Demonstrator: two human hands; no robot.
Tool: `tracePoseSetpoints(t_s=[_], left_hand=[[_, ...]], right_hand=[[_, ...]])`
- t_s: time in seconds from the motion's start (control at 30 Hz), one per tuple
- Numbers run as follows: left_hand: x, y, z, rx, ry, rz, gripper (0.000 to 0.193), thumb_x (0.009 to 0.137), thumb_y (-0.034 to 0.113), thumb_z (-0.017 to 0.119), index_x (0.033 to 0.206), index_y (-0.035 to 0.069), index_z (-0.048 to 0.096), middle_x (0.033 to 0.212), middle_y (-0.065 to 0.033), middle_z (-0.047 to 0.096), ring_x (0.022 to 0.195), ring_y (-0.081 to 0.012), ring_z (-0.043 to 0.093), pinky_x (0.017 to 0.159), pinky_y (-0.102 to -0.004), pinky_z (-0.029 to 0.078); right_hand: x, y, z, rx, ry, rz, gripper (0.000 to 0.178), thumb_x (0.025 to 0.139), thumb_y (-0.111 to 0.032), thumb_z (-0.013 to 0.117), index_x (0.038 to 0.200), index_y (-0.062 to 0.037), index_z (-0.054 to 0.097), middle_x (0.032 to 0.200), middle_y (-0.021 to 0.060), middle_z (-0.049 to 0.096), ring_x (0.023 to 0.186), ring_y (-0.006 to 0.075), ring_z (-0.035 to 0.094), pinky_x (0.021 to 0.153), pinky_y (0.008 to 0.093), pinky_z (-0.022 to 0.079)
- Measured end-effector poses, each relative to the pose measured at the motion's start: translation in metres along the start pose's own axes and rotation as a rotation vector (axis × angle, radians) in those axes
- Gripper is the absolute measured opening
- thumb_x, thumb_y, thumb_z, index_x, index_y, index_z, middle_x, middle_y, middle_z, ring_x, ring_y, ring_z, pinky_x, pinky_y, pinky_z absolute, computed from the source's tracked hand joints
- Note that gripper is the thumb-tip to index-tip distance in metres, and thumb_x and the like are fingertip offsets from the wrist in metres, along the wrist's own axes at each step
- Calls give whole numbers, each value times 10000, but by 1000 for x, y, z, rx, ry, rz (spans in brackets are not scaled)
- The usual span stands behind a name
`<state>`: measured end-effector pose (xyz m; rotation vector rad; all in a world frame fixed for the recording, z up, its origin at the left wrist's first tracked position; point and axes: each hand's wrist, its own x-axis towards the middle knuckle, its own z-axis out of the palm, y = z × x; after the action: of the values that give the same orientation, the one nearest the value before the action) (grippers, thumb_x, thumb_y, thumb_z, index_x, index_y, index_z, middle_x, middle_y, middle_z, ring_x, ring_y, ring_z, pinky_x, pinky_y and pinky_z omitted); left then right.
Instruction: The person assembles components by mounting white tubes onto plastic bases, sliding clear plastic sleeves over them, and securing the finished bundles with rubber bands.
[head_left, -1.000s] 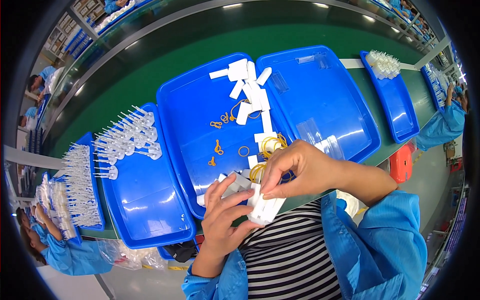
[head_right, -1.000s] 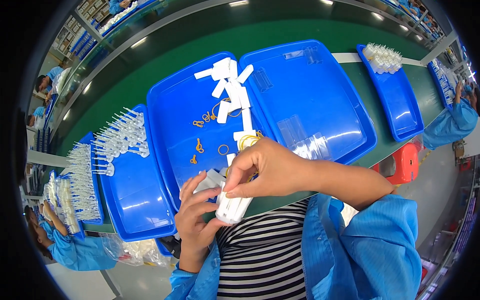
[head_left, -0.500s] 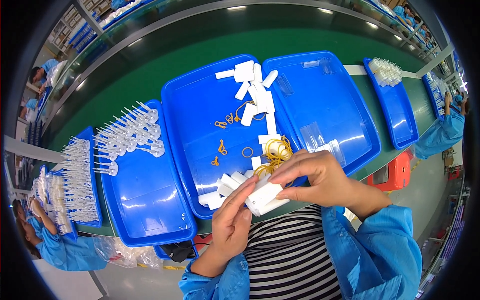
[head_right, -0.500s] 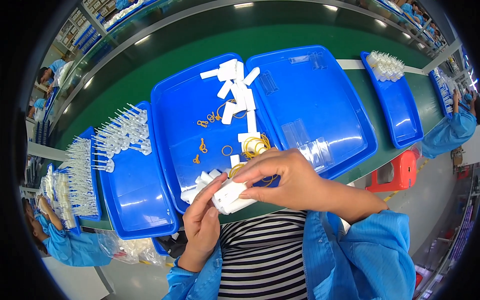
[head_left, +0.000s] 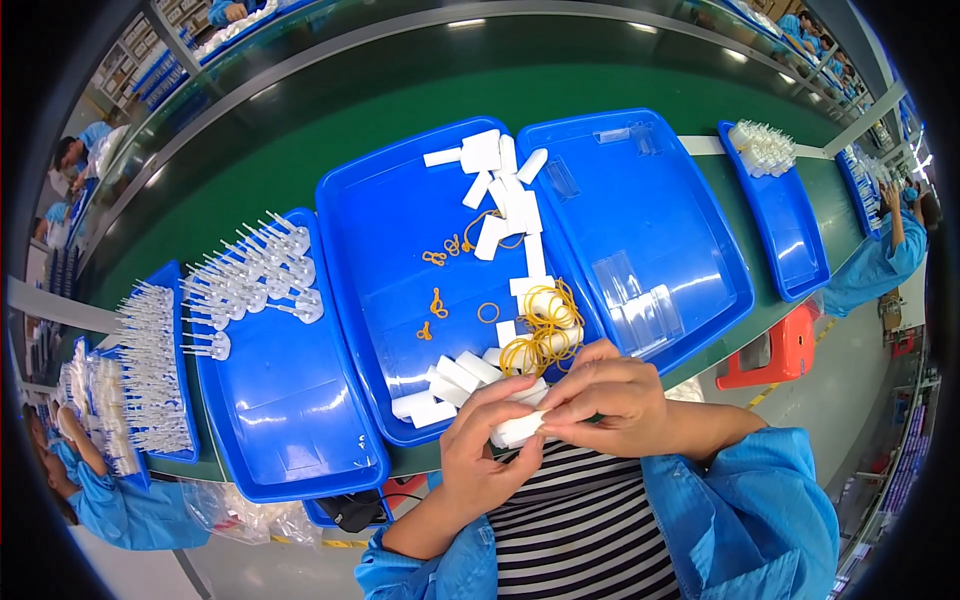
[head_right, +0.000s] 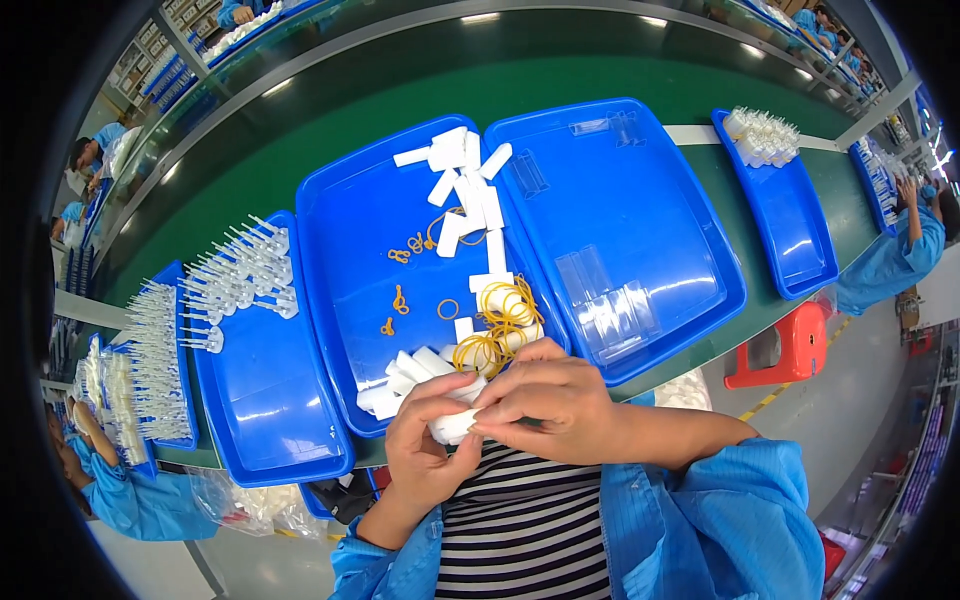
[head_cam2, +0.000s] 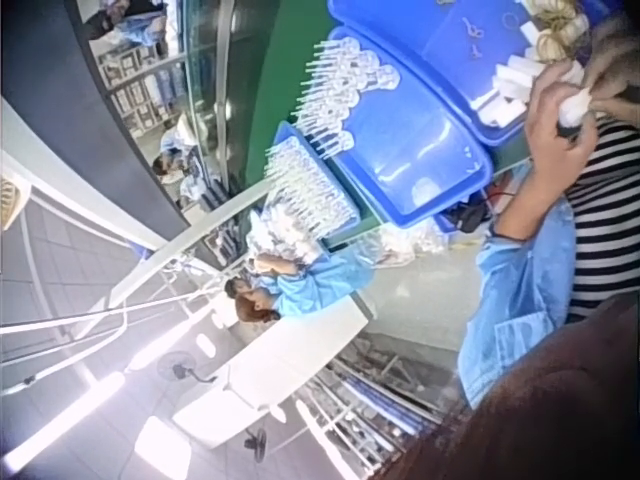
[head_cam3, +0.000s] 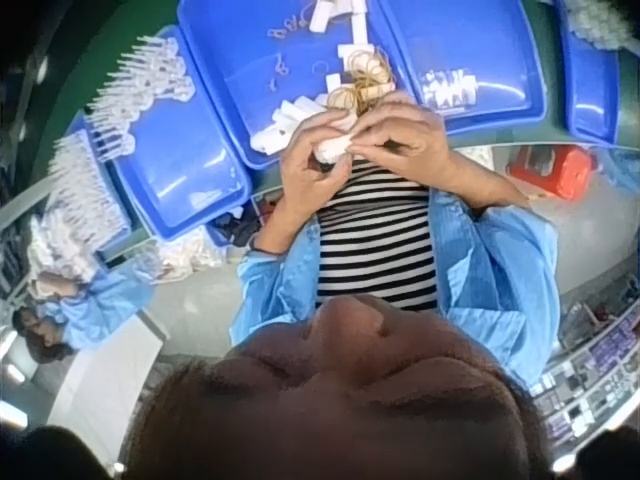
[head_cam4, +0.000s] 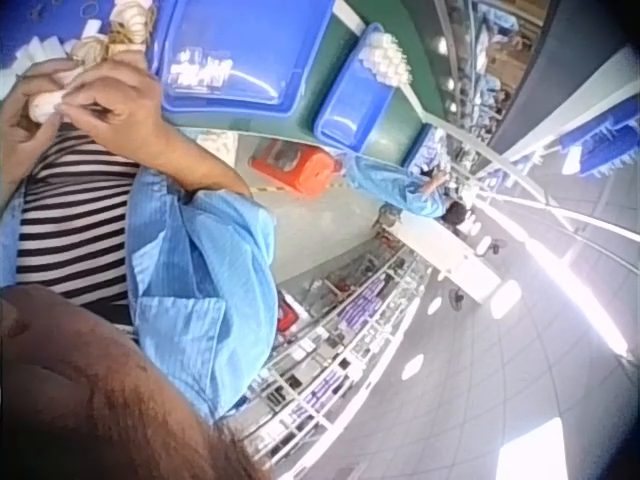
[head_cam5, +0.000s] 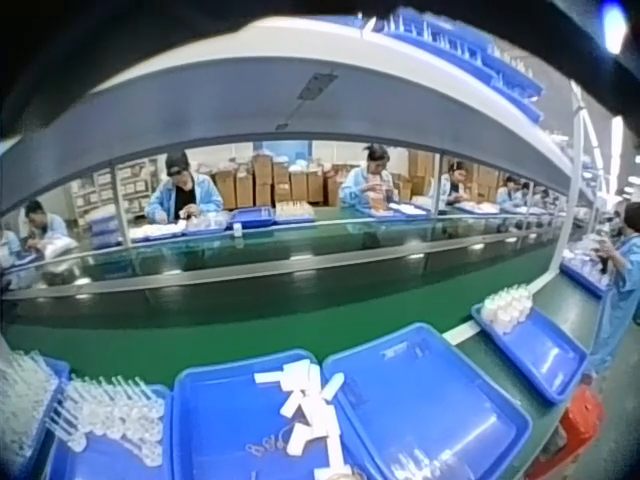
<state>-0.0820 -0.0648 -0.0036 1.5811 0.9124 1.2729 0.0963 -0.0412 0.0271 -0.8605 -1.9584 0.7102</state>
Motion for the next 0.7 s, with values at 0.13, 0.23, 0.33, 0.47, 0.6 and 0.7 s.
tracePoseSetpoints(t_s=[0.13, 0.23, 0.33, 0.47, 0.6, 0.7], left_hand=[[5, -2, 2, -12, 16, 37, 289, 667, -20, 681, 940, -1, 588, 1116, -184, 570, 976, -254, 593, 817, -318, 467], [12, 4, -2, 78, 18, 71, 270, 665, -21, 683, 917, -2, 589, 1117, -194, 571, 973, -260, 591, 822, -322, 465], [21, 3, -1, 1, 81, 93, 256, 671, -26, 679, 906, -1, 581, 1121, -212, 569, 986, -273, 586, 840, -337, 458], [42, 14, 3, -179, 94, 102, 256, 719, -69, 622, 942, -1, 515, 1141, -235, 551, 1056, -281, 553, 889, -355, 439], [69, 15, 16, -317, 50, 125, 262, 756, -77, 587, 966, 12, 458, 1158, -242, 539, 1057, -249, 549, 882, -345, 447], [79, 14, 26, -303, 40, 77, 254, 777, -67, 577, 977, 15, 443, 1161, -238, 539, 1034, -221, 559, 866, -324, 457]], right_hand=[[7, -1, -5, -10, 0, -42, 154, 653, -101, 774, 760, -122, 664, 819, 2, 658, 692, 121, 604, 699, 262, 394], [22, 2, -17, 64, -68, -98, 153, 670, -98, 760, 796, -102, 675, 816, 27, 656, 712, 150, 610, 684, 280, 427], [37, 29, -42, -12, -10, -98, 152, 694, -72, 735, 835, -75, 681, 856, 63, 659, 741, 160, 622, 676, 291, 465], [83, 102, -98, -440, 89, 193, 124, 758, -100, 662, 869, -45, 669, 839, 95, 659, 746, 216, 629, 644, 310, 497], [111, 185, -138, -826, 58, 195, 141, 741, -114, 661, 871, -62, 671, 863, 98, 656, 757, 258, 623, 687, 345, 499], [117, 209, -140, -1006, -61, 237, 165, 726, -142, 674, 884, -90, 676, 878, 84, 658, 847, 254, 605, 769, 375, 469]])
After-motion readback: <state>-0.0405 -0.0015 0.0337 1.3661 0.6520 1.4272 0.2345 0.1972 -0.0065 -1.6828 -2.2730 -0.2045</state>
